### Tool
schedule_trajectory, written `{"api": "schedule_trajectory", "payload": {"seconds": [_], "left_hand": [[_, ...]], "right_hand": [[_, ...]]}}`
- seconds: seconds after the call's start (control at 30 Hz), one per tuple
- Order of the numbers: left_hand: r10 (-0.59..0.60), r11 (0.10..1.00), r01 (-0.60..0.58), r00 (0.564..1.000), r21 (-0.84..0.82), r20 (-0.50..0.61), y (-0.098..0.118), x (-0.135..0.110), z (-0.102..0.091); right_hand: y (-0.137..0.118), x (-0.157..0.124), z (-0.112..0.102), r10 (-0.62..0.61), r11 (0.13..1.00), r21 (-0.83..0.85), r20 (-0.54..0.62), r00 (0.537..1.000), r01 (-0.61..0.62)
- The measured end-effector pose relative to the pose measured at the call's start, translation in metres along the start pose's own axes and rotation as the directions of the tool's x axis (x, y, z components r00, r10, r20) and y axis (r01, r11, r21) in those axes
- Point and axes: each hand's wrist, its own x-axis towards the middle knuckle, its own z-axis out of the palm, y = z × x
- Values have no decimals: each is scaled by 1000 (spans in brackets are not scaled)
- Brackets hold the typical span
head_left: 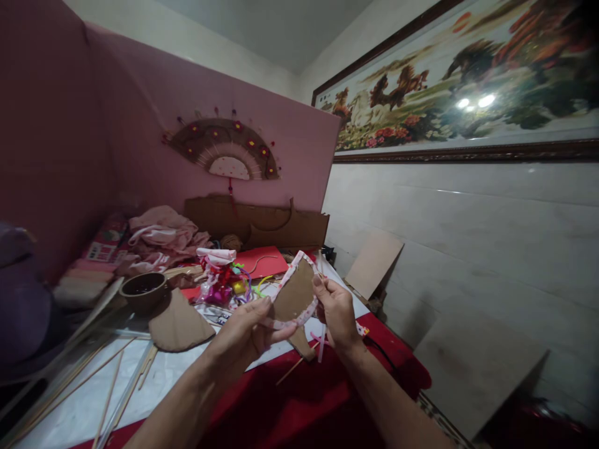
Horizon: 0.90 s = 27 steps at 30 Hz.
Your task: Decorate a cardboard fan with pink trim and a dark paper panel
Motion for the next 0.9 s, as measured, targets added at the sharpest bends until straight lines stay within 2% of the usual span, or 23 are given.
{"api": "schedule_trajectory", "payload": {"seconds": [0.07, 0.13, 0.2, 0.23, 0.33, 0.43, 0.53, 0.63, 0.77, 0.9], "left_hand": [[47, 998, -48, 999, -35, -13, 1, 2, -3], [108, 990, -110, 994, -90, -24, 3, 2, -6], [161, 978, -165, 986, -128, -38, 6, 3, -8], [178, 973, -183, 983, -137, -47, 7, 3, -10], [203, 964, -213, 976, -157, -76, 8, 5, -13], [216, 956, -236, 968, -172, -127, 7, 7, -14], [217, 957, -242, 963, -162, -159, 6, 9, -15], [218, 961, -245, 957, -131, -191, 4, 10, -16], [208, 965, -238, 951, -111, -230, 0, 11, -17], [200, 965, -232, 952, -121, -231, -2, 12, -18]], "right_hand": [[-2, 8, -6, 2, 997, -71, 4, 1000, -1], [-4, 17, -21, -42, 980, -197, -51, 998, 31], [-4, 27, -43, -157, 898, -426, -71, 985, 112], [-3, 30, -55, -181, 869, -478, -67, 981, 128], [-2, 37, -88, -239, 797, -580, -47, 970, 168], [-5, 39, -107, -320, 737, -636, -29, 947, 229], [-10, 38, -109, -412, 706, -645, -38, 910, 293], [-10, 32, -99, -456, 706, -635, -70, 887, 313], [2, 22, -81, -430, 706, -623, 3, 903, 338], [16, 20, -71, -399, 664, -652, 103, 911, 365]]}}
